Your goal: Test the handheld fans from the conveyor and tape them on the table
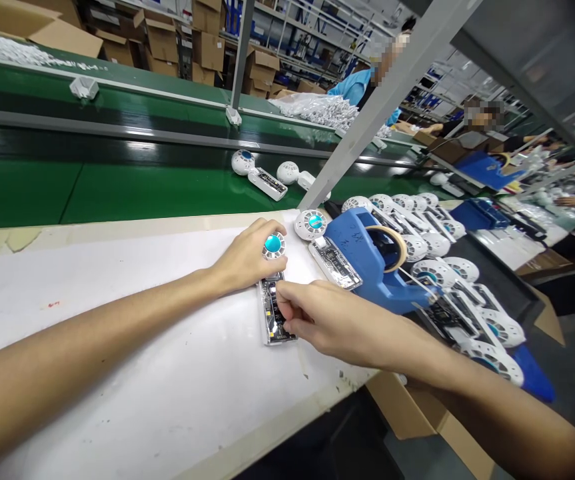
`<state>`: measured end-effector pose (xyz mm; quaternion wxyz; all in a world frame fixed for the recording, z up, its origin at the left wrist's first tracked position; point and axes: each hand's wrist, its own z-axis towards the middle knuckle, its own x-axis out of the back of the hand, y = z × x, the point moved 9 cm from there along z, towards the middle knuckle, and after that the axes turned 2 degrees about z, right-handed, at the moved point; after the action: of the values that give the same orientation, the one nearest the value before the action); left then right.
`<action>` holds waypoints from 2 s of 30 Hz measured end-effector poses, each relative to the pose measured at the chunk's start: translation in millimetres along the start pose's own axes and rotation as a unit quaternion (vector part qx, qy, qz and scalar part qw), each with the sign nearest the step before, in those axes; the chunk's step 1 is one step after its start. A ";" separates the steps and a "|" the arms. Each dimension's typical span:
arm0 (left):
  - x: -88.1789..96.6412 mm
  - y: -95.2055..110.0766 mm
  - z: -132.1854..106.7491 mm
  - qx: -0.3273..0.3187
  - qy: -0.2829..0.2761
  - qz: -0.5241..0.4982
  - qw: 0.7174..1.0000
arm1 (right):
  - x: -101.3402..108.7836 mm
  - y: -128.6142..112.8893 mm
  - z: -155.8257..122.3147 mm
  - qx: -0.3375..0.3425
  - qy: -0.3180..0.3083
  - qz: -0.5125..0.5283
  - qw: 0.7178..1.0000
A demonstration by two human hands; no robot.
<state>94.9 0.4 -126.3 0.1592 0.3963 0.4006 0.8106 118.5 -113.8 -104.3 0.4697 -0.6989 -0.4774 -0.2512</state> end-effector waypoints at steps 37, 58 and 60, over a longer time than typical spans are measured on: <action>0.1 -5.2 -1.5 0.043 -0.022 0.029 0.998 | 97.0 168.4 -144.9 -0.299 0.259 0.123 0.910; -0.4 -8.5 -0.7 0.050 -0.024 0.034 0.998 | 63.8 165.0 -157.9 -0.341 0.173 0.114 0.917; -0.9 -8.4 -0.4 0.048 -0.025 0.035 0.998 | 62.9 164.2 -156.2 -0.346 0.171 0.109 0.916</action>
<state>94.6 5.0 -133.4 0.1211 0.4374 0.4209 0.7854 308.3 -243.6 -54.8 0.2976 -0.8119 -0.1944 -0.4631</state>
